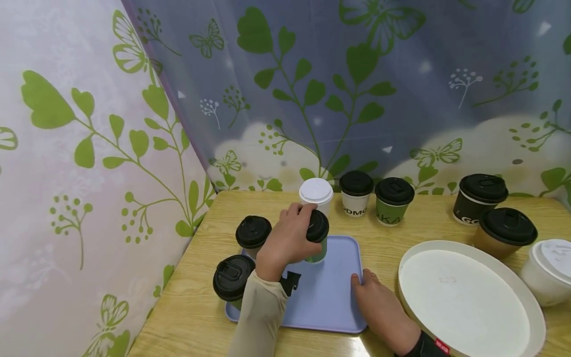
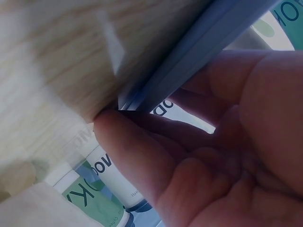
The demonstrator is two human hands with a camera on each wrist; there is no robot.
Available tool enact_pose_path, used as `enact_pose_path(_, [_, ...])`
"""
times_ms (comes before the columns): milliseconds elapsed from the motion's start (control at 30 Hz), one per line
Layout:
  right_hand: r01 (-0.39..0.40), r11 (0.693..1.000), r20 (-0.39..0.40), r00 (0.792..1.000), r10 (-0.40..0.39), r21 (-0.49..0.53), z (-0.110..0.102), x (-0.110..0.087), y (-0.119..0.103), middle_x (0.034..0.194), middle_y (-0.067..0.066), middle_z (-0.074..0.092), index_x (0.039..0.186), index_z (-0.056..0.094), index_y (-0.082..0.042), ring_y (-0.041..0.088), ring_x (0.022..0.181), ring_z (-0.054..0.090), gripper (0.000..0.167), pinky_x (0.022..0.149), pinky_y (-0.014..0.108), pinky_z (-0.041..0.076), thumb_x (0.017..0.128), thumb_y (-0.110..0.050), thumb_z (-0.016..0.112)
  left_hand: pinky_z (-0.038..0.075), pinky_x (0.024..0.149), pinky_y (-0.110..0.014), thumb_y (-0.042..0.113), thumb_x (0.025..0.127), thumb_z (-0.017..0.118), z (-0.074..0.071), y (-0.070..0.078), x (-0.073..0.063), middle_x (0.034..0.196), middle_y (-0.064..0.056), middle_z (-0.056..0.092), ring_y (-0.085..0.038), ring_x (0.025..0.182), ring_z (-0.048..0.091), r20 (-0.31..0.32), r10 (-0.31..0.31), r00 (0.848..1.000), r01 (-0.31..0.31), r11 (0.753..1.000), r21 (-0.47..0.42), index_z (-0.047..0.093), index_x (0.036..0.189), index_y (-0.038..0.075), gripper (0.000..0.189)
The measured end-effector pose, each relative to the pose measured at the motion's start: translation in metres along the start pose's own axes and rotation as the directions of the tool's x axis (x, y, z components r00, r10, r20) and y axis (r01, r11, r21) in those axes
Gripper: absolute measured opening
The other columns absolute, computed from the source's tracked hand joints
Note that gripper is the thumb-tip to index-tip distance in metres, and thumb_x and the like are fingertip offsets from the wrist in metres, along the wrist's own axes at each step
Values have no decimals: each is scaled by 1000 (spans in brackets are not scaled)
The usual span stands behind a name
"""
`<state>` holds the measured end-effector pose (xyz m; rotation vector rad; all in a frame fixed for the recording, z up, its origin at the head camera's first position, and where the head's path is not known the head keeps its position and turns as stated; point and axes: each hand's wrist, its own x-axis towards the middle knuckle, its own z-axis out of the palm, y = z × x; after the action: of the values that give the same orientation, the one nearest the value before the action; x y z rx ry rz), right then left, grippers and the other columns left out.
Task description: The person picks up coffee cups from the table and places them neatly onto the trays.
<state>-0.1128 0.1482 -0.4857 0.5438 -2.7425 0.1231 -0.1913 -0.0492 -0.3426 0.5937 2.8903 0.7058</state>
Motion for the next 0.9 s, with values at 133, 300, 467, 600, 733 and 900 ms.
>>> enact_pose_path(133, [2, 1000, -38, 999, -3, -7, 2, 0, 0, 101, 34, 64, 106, 72, 7, 43, 89, 70, 25, 57, 47, 57, 82, 11, 69, 48, 96, -55, 19, 90, 80, 0, -2, 0, 154, -24, 38, -45, 136, 41, 31, -29, 999, 28, 999, 28, 38, 158, 12, 81])
enact_pose_path(300, [6, 1000, -72, 997, -7, -16, 4, -1, -1, 99, 34, 64, 105, 72, 7, 42, 88, 70, 24, 56, 47, 57, 81, 11, 69, 50, 91, -53, 16, 90, 80, 1, -5, 0, 154, -25, 37, -47, 135, 41, 41, -44, 998, 41, 998, 55, 38, 158, 10, 80])
enact_pose_path(467, [4, 1000, -64, 998, -5, -14, 3, -2, -1, 100, 34, 64, 105, 72, 8, 42, 89, 70, 24, 57, 47, 57, 81, 11, 69, 50, 92, -53, 14, 90, 80, 2, -7, 0, 153, -27, 37, -48, 135, 41, 42, -49, 998, 46, 996, 72, 38, 157, 9, 79])
enact_pose_path(600, [3, 1000, -35, 999, -3, -12, 1, -2, -1, 101, 34, 64, 106, 72, 8, 42, 89, 70, 24, 58, 46, 57, 83, 11, 69, 49, 94, -54, 14, 90, 81, 4, -9, 1, 153, -27, 37, -49, 135, 40, 48, -58, 997, 55, 996, 72, 38, 157, 9, 80])
enact_pose_path(733, [4, 1000, -23, 1000, -5, -8, 0, -1, 0, 102, 36, 64, 107, 72, 9, 44, 91, 70, 24, 60, 47, 58, 83, 11, 68, 49, 94, -54, 15, 90, 80, 4, -10, 2, 154, -27, 36, -48, 135, 40, 60, -60, 996, 55, 996, 75, 38, 157, 10, 79])
enact_pose_path(900, [4, 1000, 9, 1000, -4, 0, -3, 0, 0, 106, 36, 64, 109, 71, 9, 44, 94, 70, 25, 61, 48, 59, 85, 13, 67, 49, 95, -53, 17, 90, 81, 3, -10, 2, 154, -27, 36, -48, 135, 41, 69, -71, 995, 65, 995, 82, 38, 157, 11, 79])
